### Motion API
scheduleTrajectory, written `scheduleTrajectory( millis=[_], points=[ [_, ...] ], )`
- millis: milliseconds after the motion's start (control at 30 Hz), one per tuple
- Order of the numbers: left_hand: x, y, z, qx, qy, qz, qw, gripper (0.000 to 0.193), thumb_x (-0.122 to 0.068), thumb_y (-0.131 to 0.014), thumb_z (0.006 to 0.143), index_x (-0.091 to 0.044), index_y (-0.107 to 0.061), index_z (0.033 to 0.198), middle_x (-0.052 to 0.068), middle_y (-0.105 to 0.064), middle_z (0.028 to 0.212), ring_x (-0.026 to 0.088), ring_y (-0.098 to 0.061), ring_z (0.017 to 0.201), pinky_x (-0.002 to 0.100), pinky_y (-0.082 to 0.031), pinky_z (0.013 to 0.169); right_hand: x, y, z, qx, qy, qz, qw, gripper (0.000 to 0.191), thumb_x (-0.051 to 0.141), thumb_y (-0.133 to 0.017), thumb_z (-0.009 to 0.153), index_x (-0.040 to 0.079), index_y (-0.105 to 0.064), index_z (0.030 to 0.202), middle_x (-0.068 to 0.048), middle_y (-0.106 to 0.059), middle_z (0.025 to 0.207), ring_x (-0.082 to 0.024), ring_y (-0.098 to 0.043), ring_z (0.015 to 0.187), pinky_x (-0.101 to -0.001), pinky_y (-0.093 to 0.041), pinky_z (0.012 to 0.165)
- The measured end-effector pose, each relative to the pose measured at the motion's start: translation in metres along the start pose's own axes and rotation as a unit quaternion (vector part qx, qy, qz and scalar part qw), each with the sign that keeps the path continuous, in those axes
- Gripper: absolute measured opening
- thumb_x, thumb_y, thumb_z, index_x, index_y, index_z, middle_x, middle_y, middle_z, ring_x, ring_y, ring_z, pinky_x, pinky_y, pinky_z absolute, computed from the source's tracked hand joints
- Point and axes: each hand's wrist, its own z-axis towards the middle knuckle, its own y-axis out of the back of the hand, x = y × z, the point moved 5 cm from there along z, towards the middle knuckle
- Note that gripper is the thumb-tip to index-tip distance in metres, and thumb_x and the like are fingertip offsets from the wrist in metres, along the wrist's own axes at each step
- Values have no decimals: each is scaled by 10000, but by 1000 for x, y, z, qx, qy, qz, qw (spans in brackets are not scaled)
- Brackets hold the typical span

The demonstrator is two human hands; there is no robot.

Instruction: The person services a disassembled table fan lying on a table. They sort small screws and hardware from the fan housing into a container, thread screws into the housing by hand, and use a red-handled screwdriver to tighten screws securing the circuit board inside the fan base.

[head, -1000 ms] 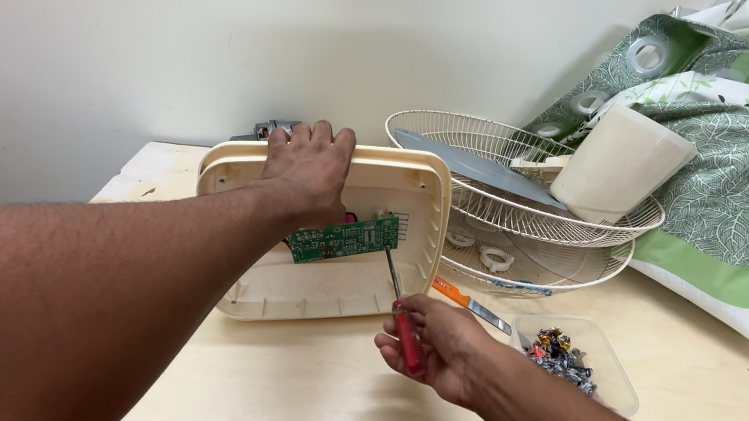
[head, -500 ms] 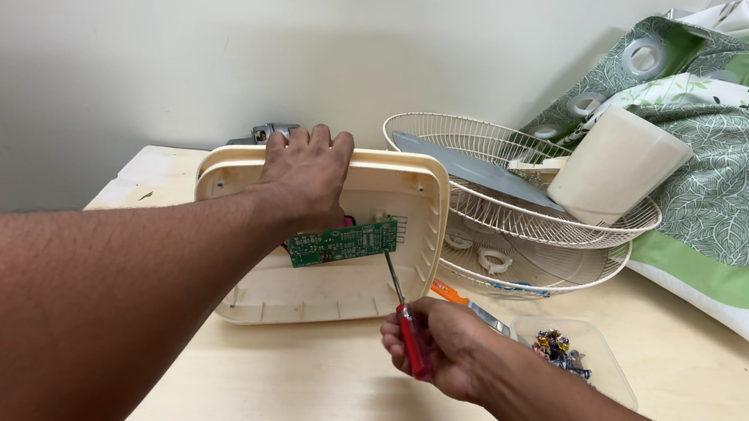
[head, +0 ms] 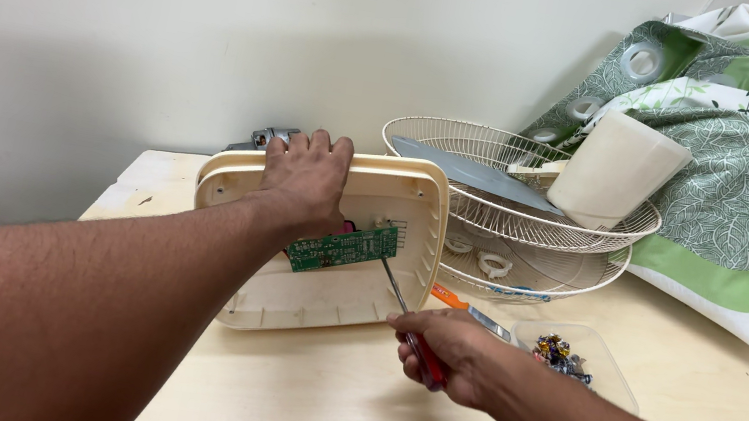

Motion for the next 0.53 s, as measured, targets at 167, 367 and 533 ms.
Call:
scheduleTrajectory(
  millis=[167,367,533],
  points=[
    [0,-1,0,-2,2,-9,1000,830,-340,-902,715,-95,-462,1374,139,-508,1328,342,-466,1316,519,-348,1099,-9,6,-5,-38,-3,-54,998,93,150,-662,970,82,-634,1028,-43,-658,922,-140,-649,724,-300,-574,627],
    [5,11,1,-27,8,-138,990,781,-270,-832,757,-113,-432,1409,162,-511,1328,338,-474,1286,517,-292,1138,-12,17,-9,-47,1,-81,996,137,183,-637,993,61,-637,1055,-57,-667,941,-157,-616,775,-319,-539,681],
    [24,89,1,-385,2,-524,760,443,-260,-735,891,-67,-573,1255,107,-681,1258,206,-674,1153,343,-554,988,-3,32,-6,-45,19,-116,992,159,204,-633,988,62,-627,1060,-56,-673,943,-154,-617,777,-325,-546,695]
  ],
)
